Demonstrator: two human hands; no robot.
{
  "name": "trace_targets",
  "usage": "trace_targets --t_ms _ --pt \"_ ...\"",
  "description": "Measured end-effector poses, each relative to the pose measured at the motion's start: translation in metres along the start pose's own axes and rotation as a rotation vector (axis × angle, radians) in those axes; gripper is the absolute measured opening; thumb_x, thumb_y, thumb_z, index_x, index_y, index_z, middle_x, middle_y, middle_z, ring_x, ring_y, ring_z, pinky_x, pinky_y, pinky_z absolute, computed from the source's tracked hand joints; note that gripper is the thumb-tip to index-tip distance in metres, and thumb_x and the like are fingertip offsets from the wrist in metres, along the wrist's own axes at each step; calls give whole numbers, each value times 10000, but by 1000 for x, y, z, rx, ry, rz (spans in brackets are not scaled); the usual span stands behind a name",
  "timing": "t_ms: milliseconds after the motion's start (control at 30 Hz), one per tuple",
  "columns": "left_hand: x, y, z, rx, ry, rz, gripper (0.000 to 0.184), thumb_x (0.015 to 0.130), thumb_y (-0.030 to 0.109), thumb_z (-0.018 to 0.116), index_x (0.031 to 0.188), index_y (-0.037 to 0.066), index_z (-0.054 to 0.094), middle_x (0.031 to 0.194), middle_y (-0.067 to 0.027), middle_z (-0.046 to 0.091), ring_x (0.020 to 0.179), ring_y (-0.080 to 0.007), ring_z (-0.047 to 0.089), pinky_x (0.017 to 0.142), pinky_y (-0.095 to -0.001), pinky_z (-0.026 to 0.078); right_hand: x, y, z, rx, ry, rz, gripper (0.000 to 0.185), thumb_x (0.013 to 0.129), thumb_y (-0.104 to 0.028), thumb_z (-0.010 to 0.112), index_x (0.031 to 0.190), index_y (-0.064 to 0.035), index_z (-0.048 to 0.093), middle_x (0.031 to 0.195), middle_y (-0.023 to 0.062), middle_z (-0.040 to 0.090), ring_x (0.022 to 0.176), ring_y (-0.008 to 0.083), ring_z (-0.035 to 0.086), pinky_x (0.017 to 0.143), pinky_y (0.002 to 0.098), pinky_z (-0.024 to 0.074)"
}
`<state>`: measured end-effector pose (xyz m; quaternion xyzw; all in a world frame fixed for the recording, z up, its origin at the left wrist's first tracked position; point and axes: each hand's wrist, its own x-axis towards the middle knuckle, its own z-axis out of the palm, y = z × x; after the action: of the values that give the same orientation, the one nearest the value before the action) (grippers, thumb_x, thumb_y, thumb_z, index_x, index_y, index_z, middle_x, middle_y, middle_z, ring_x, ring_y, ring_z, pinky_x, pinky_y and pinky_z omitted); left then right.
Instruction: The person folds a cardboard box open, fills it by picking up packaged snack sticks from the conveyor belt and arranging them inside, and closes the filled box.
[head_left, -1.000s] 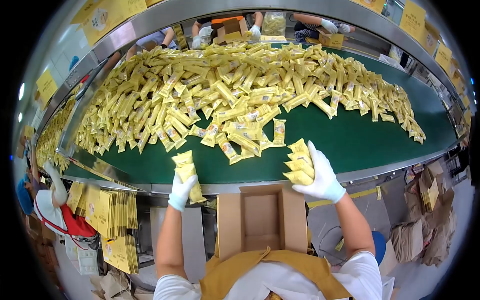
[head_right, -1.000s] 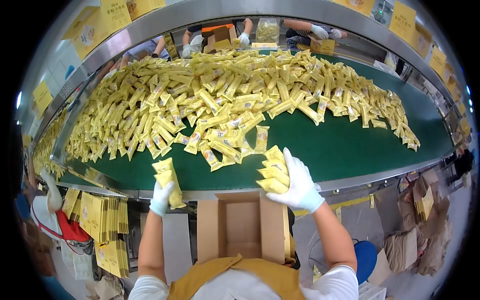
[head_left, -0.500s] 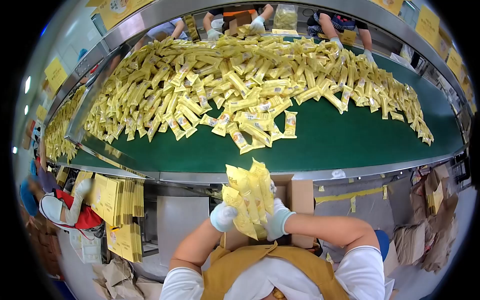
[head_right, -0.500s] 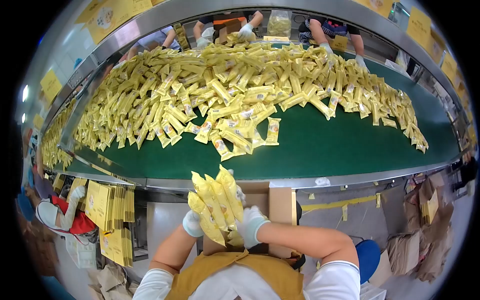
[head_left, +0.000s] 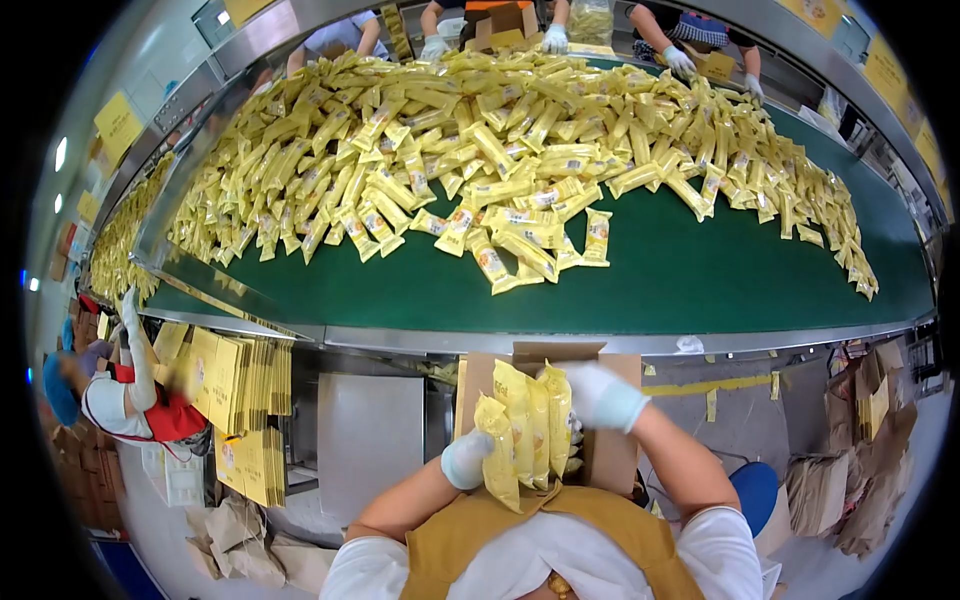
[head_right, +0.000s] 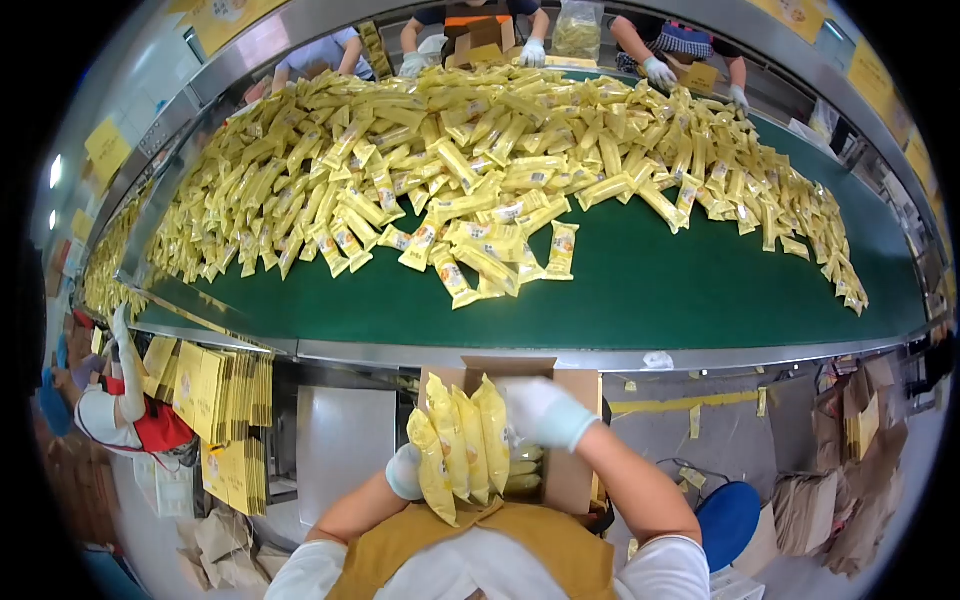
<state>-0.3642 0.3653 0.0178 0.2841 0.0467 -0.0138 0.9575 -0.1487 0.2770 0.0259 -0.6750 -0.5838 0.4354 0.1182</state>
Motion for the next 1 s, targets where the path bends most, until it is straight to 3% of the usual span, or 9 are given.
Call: trace_targets --t_ms 67,200,433,533,600,700,767,833,1000 --pt "-4 -3 5 -12 -10 -24 972 804 583 705 1530 56 331 1472 -142 467 1334 -280 493 1130 -438 398 -14 11 -6 623 396 -160 544 1006 -364 531 1449 -50 493 1426 185 547 1298 271 539 1082 387 424" --pt "-12 -4 12 -12 80 -118 1112 761 674 721 1556 39 270 1492 -139 444 1362 -276 465 1122 -432 401 -34 -30 -10 773 401 -638 600 1021 -415 467 1446 8 478 1436 217 528 1346 328 504 1128 403 373" --pt "-17 -4 0 86 5 -155 805 949 463 586 1565 63 256 1500 -147 442 1406 -261 421 1157 -404 373 -41 -40 7 673 216 -647 895 983 -710 299 1457 34 453 1500 193 476 1422 333 416 1204 451 252" --pt "-6 1 7 238 38 179 607 925 416 660 1370 40 492 1283 -115 557 1232 -229 533 1035 -353 453 -33 -22 12 937 482 -403 585 1065 -440 380 1366 38 530 1410 168 561 1348 291 502 1146 411 359" --pt "8 16 19 424 146 306 477 902 430 683 1206 79 574 1105 -64 608 1048 -184 609 901 -335 514 -23 0 25 445 466 -145 394 983 -217 492 1288 17 577 1244 201 648 1199 310 610 1028 373 473" --pt "22 20 8 847 181 374 578 839 459 739 1235 76 564 1062 -58 624 970 -189 640 862 -351 536 -6 1 51 -305 -160 73 568 894 -338 609 1372 -41 531 1377 227 561 1258 369 556 1038 419 460" --pt "30 23 -3 1170 164 398 708 791 481 781 1307 63 532 1075 -68 623 956 -205 644 868 -369 538 1 7 85 -504 -149 -10 558 888 -345 610 1372 -77 538 1421 189 529 1297 375 511 1061 430 434" --pt "43 39 9 1698 86 384 1152 652 498 876 1495 -32 298 1241 -196 532 1150 -337 557 1040 -480 432 8 20 103 -398 -126 -113 519 909 -331 597 1381 -121 544 1458 130 511 1343 347 464 1092 434 399" --pt "64 2 -6 2201 170 441 953 673 356 799 1435 -53 398 1185 -203 525 1115 -378 519 1049 -516 376 11 20 139 -264 -31 49 381 966 -234 537 1323 -129 619 1326 118 634 1232 311 589 1045 398 450"
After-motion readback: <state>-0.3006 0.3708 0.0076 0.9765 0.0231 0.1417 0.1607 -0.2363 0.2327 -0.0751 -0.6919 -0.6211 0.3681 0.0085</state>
